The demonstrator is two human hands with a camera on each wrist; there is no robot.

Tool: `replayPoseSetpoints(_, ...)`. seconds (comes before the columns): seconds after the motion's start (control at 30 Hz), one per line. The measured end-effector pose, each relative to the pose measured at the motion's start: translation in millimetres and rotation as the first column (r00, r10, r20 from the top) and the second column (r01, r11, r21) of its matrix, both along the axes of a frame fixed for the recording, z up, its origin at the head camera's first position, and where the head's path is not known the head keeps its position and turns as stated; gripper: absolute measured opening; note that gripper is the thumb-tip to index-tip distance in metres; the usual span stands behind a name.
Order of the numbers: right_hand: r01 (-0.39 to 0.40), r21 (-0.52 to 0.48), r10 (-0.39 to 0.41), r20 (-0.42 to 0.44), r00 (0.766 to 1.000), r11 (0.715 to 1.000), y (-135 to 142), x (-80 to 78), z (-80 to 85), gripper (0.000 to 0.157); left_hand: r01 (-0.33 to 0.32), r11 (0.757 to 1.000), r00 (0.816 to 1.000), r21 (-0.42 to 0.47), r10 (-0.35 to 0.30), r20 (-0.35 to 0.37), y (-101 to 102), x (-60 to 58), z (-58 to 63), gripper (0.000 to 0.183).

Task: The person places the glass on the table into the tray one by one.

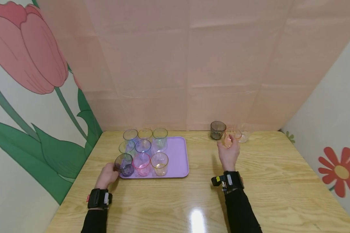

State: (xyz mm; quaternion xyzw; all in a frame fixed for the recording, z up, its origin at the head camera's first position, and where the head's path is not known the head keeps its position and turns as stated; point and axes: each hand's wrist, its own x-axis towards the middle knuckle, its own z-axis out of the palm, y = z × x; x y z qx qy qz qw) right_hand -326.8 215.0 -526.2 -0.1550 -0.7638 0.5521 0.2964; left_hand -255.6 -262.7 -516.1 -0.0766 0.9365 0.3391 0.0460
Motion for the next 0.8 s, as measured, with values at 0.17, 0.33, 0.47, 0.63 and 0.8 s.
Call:
replayPoseSetpoints(0.17,0.055,-0.083,-0.054,0.019,0.998,0.995,25.7,-4.3,-0.4,0.074,0.001,1.0,1.0,0.006,-0.001,0.005,0.3,-0.6,0.7,0.027)
replayPoseSetpoints(0.33,0.024,-0.076,-0.014,0.126,0.992,0.997,41.2,-17.6,-3.7,0.094,0.003,1.0,1.0,-0.001,-0.003,-0.01,-1.5,-0.1,1.3,0.027)
replayPoseSetpoints(0.47,0.033,-0.057,-0.024,0.155,0.988,0.998,50.0,-33.3,-7.0,0.097,0.009,1.0,1.0,-0.006,-0.009,-0.021,-2.1,0.2,1.2,0.027)
replayPoseSetpoints(0.63,0.026,-0.1,-0.005,0.2,0.98,0.995,56.0,-43.3,-7.9,0.103,0.005,1.0,1.0,-0.006,-0.005,-0.013,-0.3,0.2,1.7,0.029)
replayPoseSetpoints(0.8,0.071,-0.094,-0.052,0.187,0.981,0.993,55.3,-50.7,-11.1,0.105,0.004,1.0,1.0,0.001,-0.004,-0.002,0.3,0.2,1.3,0.025)
